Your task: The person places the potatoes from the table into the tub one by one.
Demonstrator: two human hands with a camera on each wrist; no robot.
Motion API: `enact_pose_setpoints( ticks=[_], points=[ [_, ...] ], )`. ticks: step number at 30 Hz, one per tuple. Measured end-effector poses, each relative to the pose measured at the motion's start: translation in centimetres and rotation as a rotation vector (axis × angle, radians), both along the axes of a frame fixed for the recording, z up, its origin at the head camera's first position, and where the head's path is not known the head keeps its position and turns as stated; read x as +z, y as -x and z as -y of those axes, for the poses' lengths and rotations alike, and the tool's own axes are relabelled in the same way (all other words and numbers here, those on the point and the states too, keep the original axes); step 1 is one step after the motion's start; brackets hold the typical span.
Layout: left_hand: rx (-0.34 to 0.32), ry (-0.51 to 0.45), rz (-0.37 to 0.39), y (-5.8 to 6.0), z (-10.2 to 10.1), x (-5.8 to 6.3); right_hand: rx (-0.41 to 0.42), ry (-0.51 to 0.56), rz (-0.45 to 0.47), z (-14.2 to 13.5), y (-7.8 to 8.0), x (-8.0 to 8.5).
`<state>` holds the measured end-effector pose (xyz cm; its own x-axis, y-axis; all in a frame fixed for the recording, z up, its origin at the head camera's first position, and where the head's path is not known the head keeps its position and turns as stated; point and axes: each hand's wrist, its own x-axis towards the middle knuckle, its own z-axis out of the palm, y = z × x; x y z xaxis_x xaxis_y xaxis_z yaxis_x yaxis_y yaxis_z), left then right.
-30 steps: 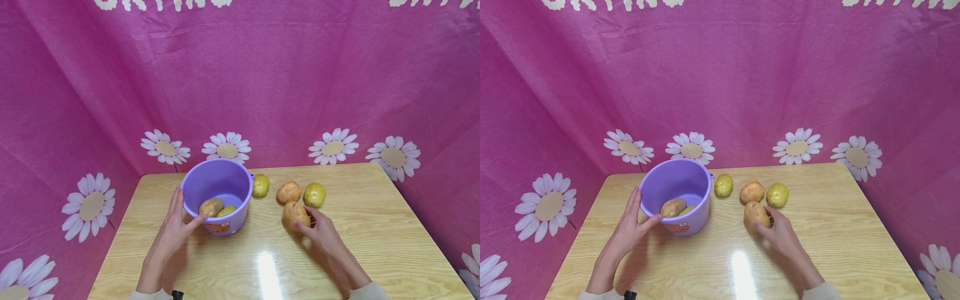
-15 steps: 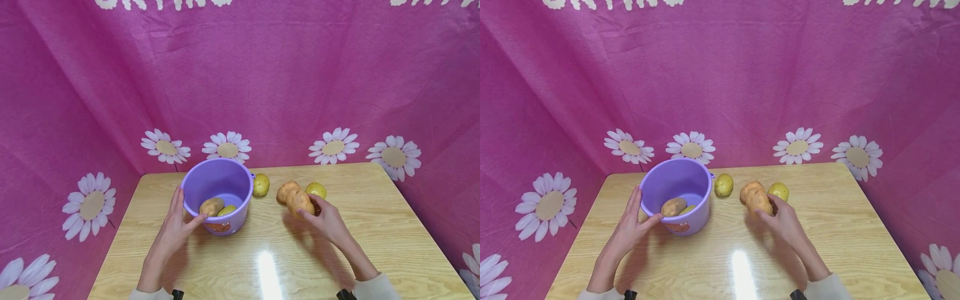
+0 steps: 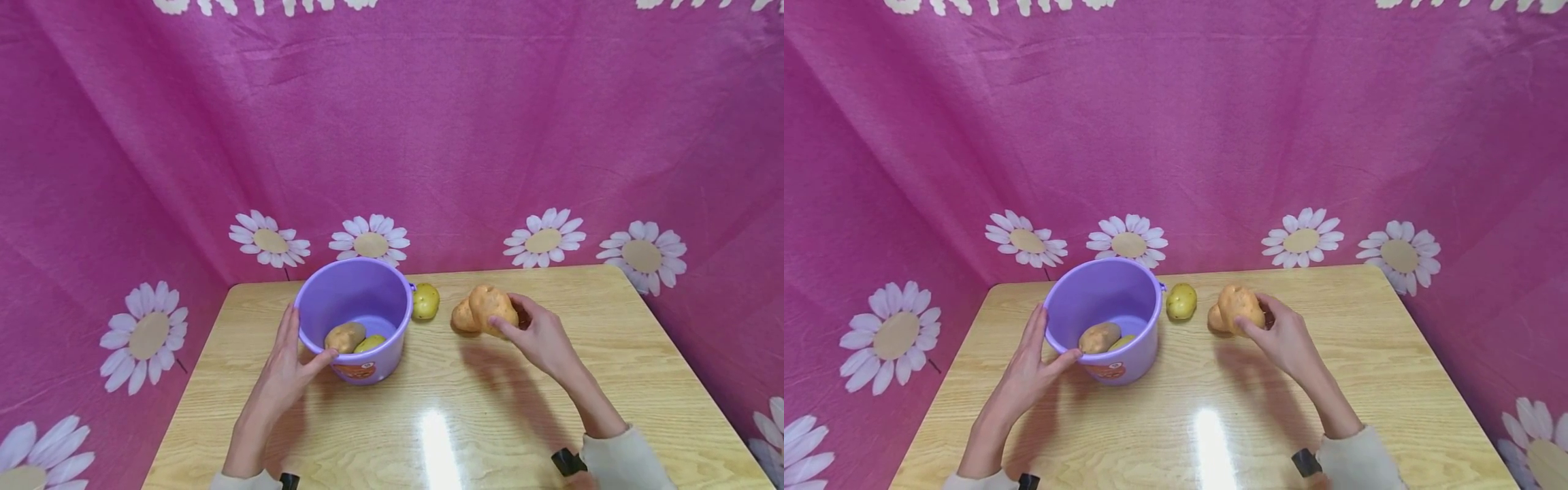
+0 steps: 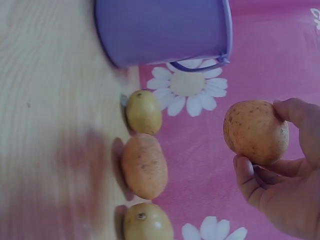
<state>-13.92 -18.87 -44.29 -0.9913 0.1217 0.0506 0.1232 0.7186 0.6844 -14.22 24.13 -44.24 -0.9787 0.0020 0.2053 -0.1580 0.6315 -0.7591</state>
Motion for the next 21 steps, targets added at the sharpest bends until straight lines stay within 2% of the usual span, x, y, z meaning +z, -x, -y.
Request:
enact_pose_setpoints(
  ticks=[11,17,21],
  points=[
    [0.002,-0.012,0.011,0.0,0.0,0.0,-0.007,-0.007,-0.005,0.1,0.5,1.2],
    [-0.001,-0.018,-0.002,-0.1,0.0,0.1,-0.009,0.0,-0.041,0.9,0.9,1.7],
    [0.0,-0.016,0.008,-0.2,0.0,0.2,0.013,0.016,-0.035,1.8,1.3,2.1]
  ],
)
